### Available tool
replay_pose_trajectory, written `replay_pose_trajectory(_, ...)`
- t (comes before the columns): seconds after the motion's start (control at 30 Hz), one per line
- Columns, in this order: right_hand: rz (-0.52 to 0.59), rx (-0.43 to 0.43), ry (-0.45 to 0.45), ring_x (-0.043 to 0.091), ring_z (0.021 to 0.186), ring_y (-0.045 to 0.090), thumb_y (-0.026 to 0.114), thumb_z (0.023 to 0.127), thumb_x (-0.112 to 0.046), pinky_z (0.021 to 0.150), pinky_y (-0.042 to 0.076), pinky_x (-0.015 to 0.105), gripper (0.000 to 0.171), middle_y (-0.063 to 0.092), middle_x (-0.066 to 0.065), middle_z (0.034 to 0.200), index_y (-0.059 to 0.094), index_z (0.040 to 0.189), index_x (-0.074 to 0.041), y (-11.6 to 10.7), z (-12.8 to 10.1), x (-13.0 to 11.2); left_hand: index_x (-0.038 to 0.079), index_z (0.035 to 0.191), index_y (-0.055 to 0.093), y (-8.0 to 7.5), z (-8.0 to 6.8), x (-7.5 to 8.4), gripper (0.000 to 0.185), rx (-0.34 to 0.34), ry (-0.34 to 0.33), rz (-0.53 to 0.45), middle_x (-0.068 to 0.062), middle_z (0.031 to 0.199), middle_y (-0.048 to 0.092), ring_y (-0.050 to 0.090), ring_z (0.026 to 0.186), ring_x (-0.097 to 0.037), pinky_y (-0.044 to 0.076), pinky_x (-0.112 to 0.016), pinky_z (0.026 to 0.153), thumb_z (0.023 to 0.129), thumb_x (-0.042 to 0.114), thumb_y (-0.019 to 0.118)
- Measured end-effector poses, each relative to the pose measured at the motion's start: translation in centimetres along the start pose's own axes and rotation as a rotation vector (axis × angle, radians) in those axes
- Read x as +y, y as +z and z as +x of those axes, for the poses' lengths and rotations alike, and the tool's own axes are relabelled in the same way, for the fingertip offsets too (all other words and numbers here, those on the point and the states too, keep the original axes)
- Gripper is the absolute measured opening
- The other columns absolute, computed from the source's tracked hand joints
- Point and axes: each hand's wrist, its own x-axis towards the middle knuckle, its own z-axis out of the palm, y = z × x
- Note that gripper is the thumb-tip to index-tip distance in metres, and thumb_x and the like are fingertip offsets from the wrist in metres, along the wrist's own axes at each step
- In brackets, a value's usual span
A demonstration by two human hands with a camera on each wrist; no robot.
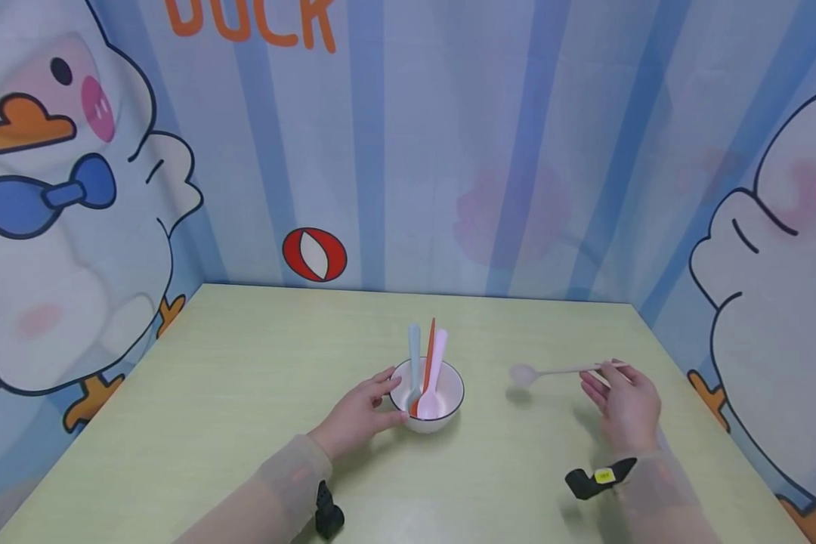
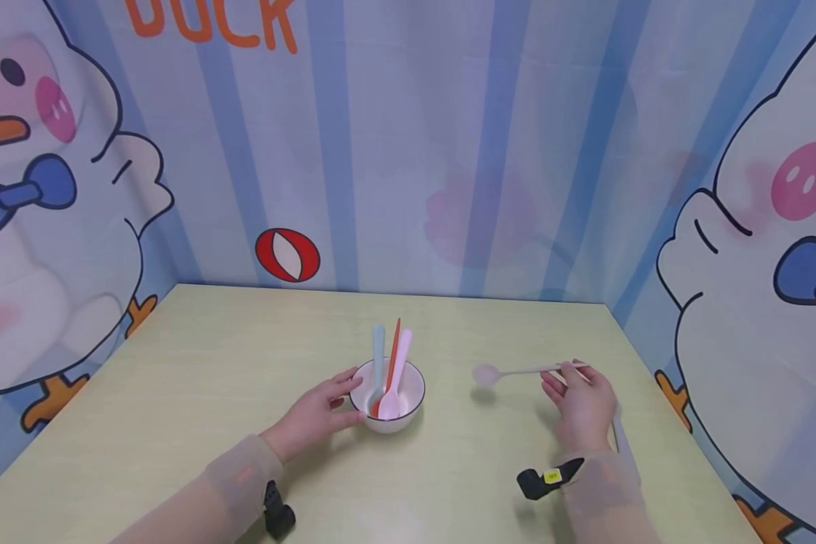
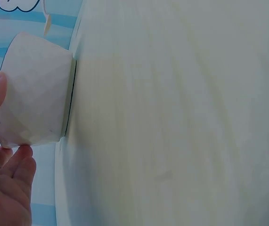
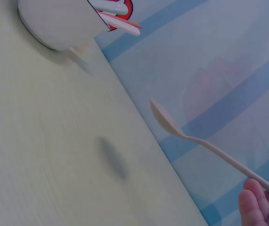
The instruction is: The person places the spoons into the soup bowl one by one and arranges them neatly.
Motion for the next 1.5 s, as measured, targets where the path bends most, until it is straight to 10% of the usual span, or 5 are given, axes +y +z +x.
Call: replay_pose_trajectory(1.5,-0.363,-0.453,0.03,0.016,0.074,0.071,0.057,0.098,-0.01,0.073,0.058,0.03,0.035,0.059,0.014,0.106,0.046,0.128,0.004,11.4,-1.3,1.7,0.013,0.146,0.044,-0.1,-0.1,0.1,0.07,0.006,0.013,0.015,0.002,0.157,0.028,0.041,0.133,-0.036,0.038,-0.044,0.107,0.085,0.031,0.075)
